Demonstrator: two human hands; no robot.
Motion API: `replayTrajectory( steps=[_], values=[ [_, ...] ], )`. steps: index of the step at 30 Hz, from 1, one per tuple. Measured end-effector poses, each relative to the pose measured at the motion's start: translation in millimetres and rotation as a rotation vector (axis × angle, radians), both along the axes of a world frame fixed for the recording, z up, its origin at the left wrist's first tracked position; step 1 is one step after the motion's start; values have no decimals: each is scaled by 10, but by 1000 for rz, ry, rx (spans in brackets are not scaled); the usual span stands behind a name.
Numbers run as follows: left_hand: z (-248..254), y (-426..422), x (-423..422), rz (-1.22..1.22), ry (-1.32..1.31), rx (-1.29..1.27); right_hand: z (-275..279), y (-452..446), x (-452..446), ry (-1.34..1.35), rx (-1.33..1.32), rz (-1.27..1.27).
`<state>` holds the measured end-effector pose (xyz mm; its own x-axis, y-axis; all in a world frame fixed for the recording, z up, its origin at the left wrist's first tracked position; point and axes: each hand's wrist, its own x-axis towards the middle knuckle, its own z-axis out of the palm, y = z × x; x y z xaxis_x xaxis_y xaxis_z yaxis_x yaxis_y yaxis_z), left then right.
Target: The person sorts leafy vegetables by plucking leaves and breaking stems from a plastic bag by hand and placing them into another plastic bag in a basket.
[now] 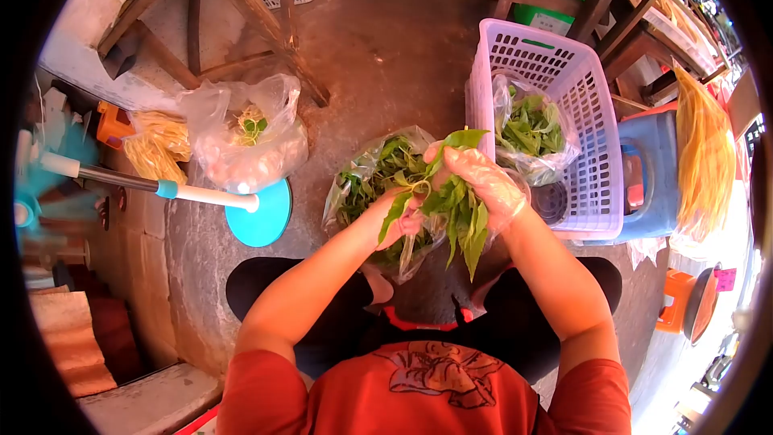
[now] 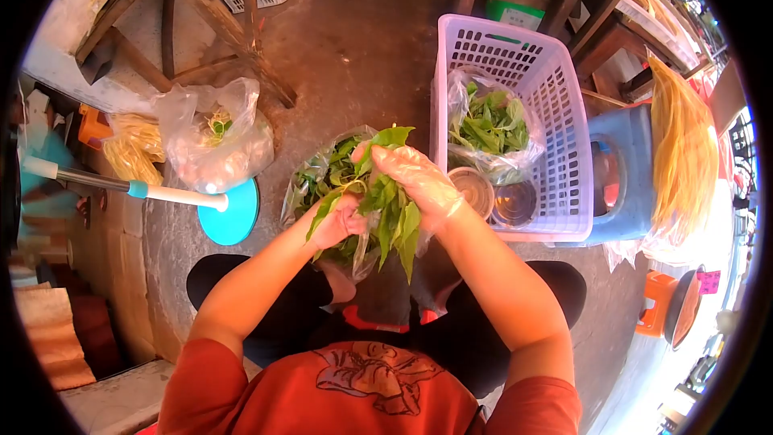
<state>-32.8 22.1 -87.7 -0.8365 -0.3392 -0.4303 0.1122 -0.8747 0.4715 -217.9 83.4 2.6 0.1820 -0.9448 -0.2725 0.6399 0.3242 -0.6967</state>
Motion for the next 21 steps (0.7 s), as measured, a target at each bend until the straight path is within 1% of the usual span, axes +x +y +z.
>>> replayTrajectory(
  steps=[1,2,6,9,12,15,18,21],
  values=[
    [-40,15,-14,-28,54,50,2,-6,-20,15,-16,-19],
    [-87,-7,-8,-71,85,170,-16,-7,-51,29,-30,-42],
    [276,5,-3,-76,-49,48,-10,20,-189,94,-5,-95],
    [280,-7,35,-96,146,17,2,20,-188,74,-28,-130],
    [417,46,-7,-36,-107,-23,30,36,-192,142,-30,-131],
    [367,53,-71,23,-163,-87,-97,21,-223,168,-38,-97],
    [417,-43,-32,74,4,27,-86,17,-272,194,-65,-73],
    [460,-75,-1,48,27,89,-34,14,-296,265,-91,-56]
  ],
)
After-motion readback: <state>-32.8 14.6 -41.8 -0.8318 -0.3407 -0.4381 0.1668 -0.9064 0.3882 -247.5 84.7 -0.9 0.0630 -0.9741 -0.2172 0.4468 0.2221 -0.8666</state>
